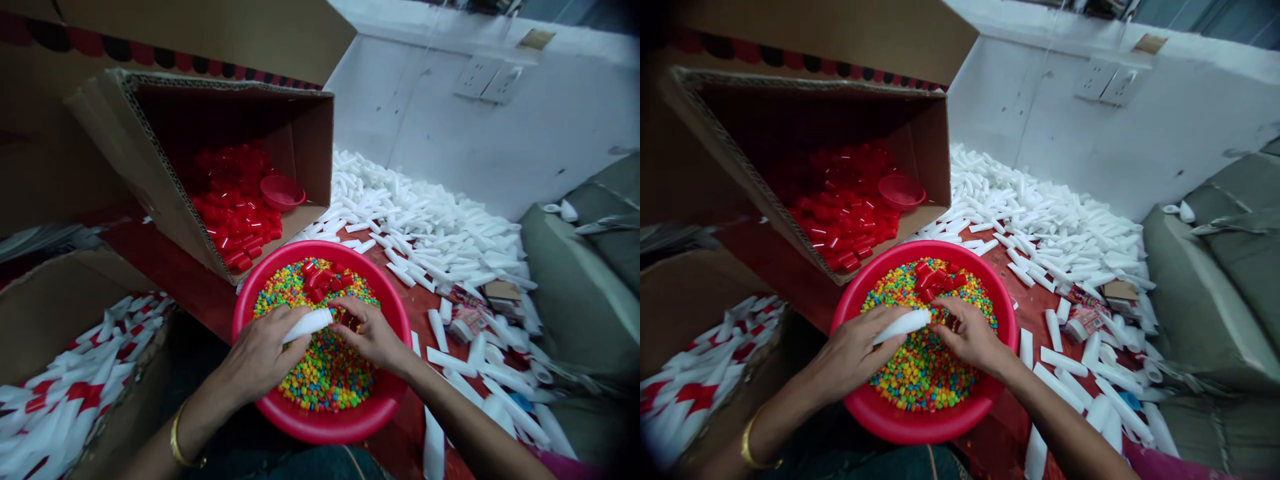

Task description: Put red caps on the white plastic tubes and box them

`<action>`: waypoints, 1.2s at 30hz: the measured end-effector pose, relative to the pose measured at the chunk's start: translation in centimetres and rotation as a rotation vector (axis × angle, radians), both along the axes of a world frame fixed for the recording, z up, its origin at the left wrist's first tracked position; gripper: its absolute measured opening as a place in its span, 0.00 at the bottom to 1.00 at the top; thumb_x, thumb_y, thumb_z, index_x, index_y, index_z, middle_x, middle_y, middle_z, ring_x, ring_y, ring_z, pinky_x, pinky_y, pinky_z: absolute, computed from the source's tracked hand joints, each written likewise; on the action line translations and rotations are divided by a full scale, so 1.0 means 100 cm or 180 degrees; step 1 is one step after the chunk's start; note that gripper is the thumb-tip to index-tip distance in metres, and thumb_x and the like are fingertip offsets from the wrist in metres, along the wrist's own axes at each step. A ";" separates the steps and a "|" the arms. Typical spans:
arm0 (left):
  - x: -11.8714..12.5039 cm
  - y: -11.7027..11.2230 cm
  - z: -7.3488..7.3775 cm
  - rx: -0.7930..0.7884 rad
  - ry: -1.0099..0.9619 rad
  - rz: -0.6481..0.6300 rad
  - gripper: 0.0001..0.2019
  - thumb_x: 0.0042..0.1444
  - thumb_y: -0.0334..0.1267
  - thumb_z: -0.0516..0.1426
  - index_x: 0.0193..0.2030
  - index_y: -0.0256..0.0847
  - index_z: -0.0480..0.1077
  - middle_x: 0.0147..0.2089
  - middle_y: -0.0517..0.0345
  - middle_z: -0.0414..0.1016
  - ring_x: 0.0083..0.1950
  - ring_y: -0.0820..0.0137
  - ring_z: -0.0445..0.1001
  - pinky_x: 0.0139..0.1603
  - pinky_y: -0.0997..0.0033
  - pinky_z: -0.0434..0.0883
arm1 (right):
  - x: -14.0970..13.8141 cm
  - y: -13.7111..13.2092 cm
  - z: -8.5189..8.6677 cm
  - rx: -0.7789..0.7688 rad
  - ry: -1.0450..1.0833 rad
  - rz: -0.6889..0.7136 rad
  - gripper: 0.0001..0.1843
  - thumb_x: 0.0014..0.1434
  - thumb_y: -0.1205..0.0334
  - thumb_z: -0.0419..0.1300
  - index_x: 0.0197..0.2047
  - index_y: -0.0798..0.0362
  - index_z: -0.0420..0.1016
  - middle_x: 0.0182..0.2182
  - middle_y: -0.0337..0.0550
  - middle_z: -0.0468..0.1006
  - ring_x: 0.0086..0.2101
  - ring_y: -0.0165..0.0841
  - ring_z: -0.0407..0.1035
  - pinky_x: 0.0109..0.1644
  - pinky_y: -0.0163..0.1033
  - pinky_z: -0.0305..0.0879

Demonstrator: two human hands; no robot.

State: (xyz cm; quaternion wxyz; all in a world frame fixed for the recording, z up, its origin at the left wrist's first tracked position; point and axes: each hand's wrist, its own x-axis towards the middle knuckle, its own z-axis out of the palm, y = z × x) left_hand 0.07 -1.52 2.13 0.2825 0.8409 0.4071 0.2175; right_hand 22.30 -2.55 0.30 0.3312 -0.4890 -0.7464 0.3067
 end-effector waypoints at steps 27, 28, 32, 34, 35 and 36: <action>-0.004 -0.005 -0.015 0.0781 0.0439 -0.0111 0.18 0.60 0.50 0.50 0.54 0.47 0.63 0.39 0.59 0.71 0.37 0.70 0.72 0.33 0.72 0.66 | -0.005 0.002 0.011 -0.0356 -0.0404 0.0483 0.13 0.60 0.51 0.52 0.32 0.50 0.69 0.25 0.39 0.71 0.26 0.33 0.66 0.29 0.34 0.64; -0.004 -0.006 -0.015 0.0901 0.0525 -0.0124 0.18 0.60 0.50 0.50 0.53 0.47 0.64 0.38 0.59 0.71 0.36 0.69 0.72 0.31 0.72 0.65 | -0.007 0.001 0.008 -0.0399 -0.0343 0.0420 0.15 0.60 0.50 0.52 0.27 0.50 0.67 0.21 0.38 0.69 0.23 0.32 0.64 0.25 0.33 0.62; -0.003 -0.010 -0.018 0.1295 0.0539 0.0025 0.18 0.60 0.50 0.49 0.52 0.44 0.64 0.35 0.58 0.70 0.34 0.69 0.71 0.29 0.70 0.65 | -0.021 -0.004 0.007 -0.0558 -0.0104 0.0196 0.23 0.61 0.46 0.47 0.20 0.50 0.60 0.16 0.37 0.64 0.18 0.31 0.59 0.20 0.34 0.57; -0.012 -0.015 -0.024 0.1473 0.0381 0.0268 0.18 0.61 0.49 0.49 0.53 0.43 0.63 0.35 0.58 0.71 0.34 0.69 0.71 0.31 0.71 0.67 | -0.025 -0.004 0.012 -0.0599 -0.0222 0.0179 0.26 0.64 0.47 0.40 0.21 0.50 0.60 0.17 0.38 0.65 0.20 0.31 0.61 0.23 0.34 0.60; -0.020 -0.017 -0.028 0.1561 0.0288 0.0474 0.18 0.61 0.47 0.49 0.54 0.42 0.63 0.35 0.58 0.71 0.35 0.69 0.72 0.32 0.71 0.68 | -0.024 -0.002 0.014 -0.0598 -0.0392 0.0174 0.26 0.66 0.49 0.37 0.23 0.51 0.62 0.19 0.38 0.67 0.22 0.31 0.63 0.25 0.35 0.61; -0.033 -0.019 -0.033 0.1630 0.0208 0.0743 0.17 0.61 0.46 0.50 0.54 0.42 0.63 0.36 0.58 0.72 0.35 0.70 0.72 0.34 0.72 0.68 | -0.020 0.001 0.016 -0.0512 -0.0642 0.0144 0.26 0.66 0.50 0.36 0.26 0.51 0.64 0.21 0.39 0.69 0.23 0.32 0.65 0.27 0.35 0.62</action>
